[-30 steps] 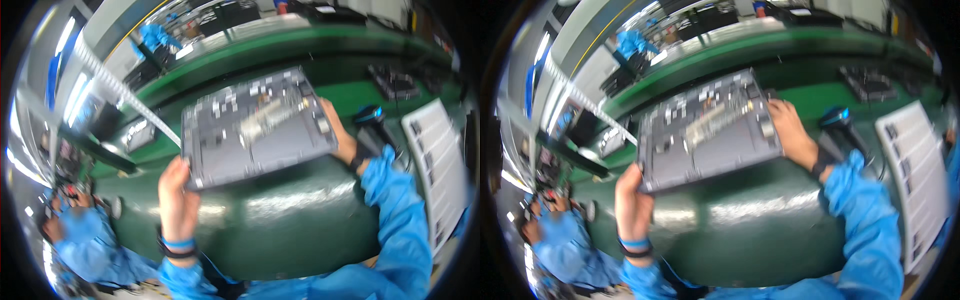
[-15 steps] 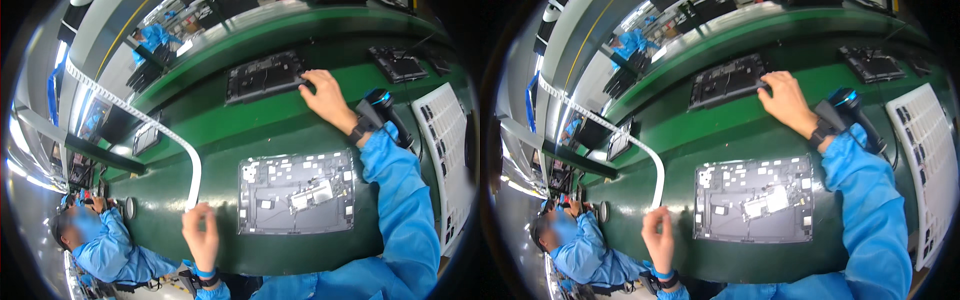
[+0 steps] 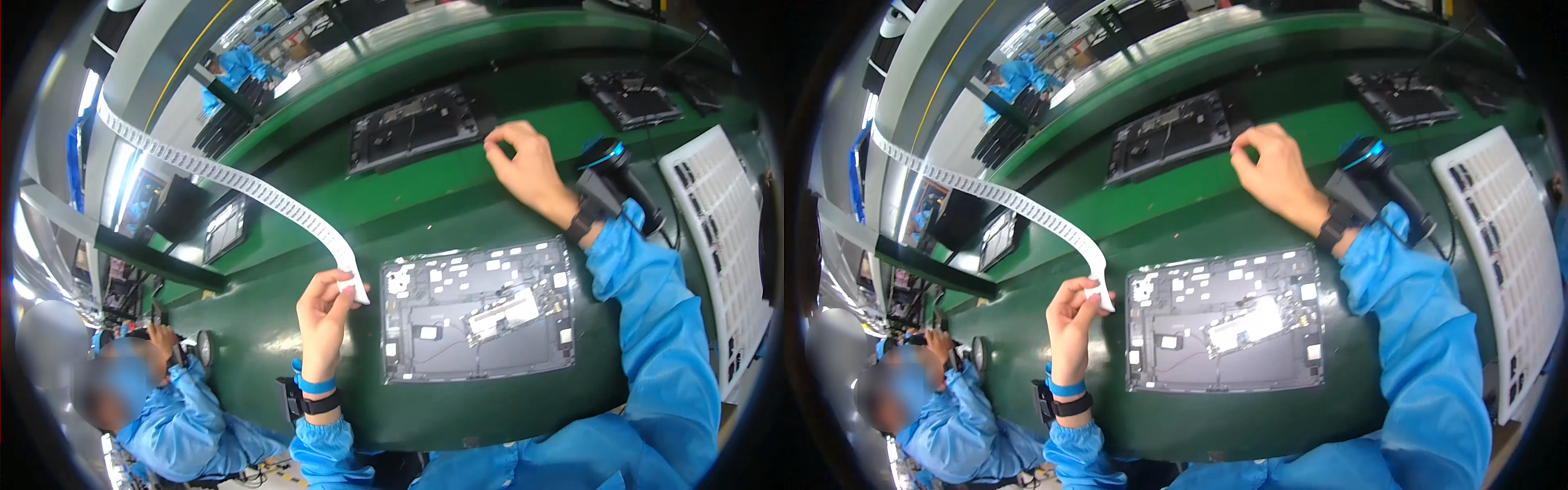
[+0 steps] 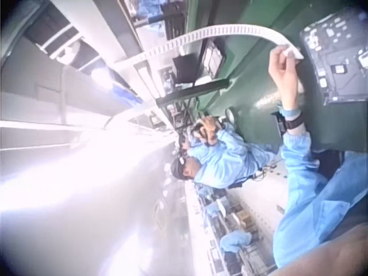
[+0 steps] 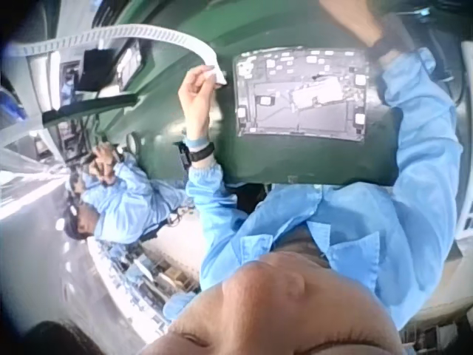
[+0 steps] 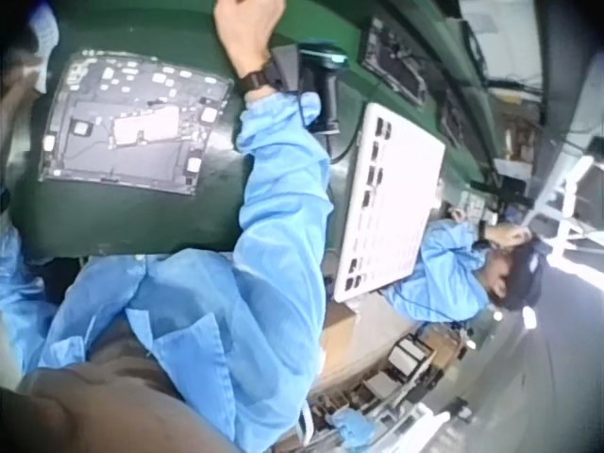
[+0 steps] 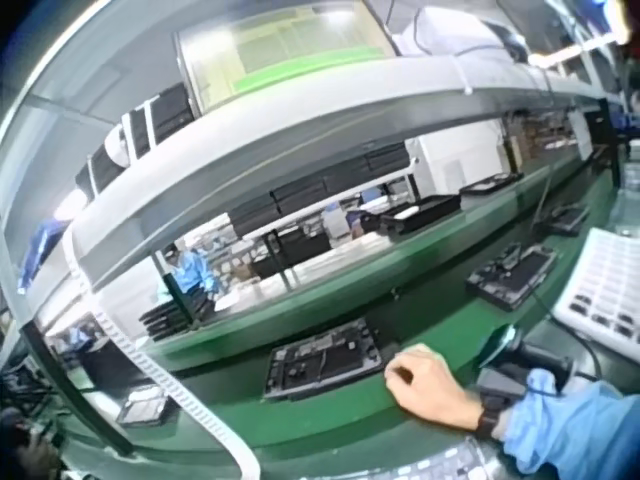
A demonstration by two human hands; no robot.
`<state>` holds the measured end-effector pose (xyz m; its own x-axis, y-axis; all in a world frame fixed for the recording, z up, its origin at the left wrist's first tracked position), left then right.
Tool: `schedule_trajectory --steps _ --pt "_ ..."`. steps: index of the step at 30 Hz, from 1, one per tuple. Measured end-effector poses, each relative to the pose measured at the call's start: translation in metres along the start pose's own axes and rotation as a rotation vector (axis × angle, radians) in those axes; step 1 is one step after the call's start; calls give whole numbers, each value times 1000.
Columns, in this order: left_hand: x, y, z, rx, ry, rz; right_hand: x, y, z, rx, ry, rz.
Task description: Assembling electronic tablets, scanning barcodes, and applying labels on an assembly line.
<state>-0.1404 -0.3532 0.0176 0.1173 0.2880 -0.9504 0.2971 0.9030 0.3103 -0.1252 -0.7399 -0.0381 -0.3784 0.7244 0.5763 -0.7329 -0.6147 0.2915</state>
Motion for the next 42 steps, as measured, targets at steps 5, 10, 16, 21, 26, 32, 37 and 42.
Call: schedule_trajectory --steps 5,10,16,21,26,32,37,42 --pt "28 -19 16 8 -89 -65 71 12 -8 198 -201 257" --pt "40 -10 13 -49 -125 -146 150 -14 -6 628 9 428" --pt "26 -24 0 -75 -223 76 174 -49 -29 738 -28 514" --pt "13 -22 -14 -68 -257 203 175 -48 -41 715 18 579" --pt "10 -24 -3 -52 -458 326 162 -52 -40 613 53 531" --pt "6 -1 -7 -248 -572 603 163 -26 12 399 130 501" --pt "-7 -8 -26 -301 -674 663 168 30 52 417 110 404" --pt "-40 -107 -78 339 -770 936 158 60 62 247 186 384"
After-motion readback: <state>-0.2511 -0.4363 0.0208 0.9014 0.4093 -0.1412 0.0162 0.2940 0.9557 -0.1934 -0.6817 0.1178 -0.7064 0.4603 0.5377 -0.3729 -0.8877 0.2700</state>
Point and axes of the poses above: each hand's wrist, its own z-axis towards the middle knuckle, its own y-axis out of the back of the hand, x = y × z, the point moved 1 cm from there along z, towards the middle knuckle, and after that the axes turned 4 degrees about z, right-handed, at the moved point
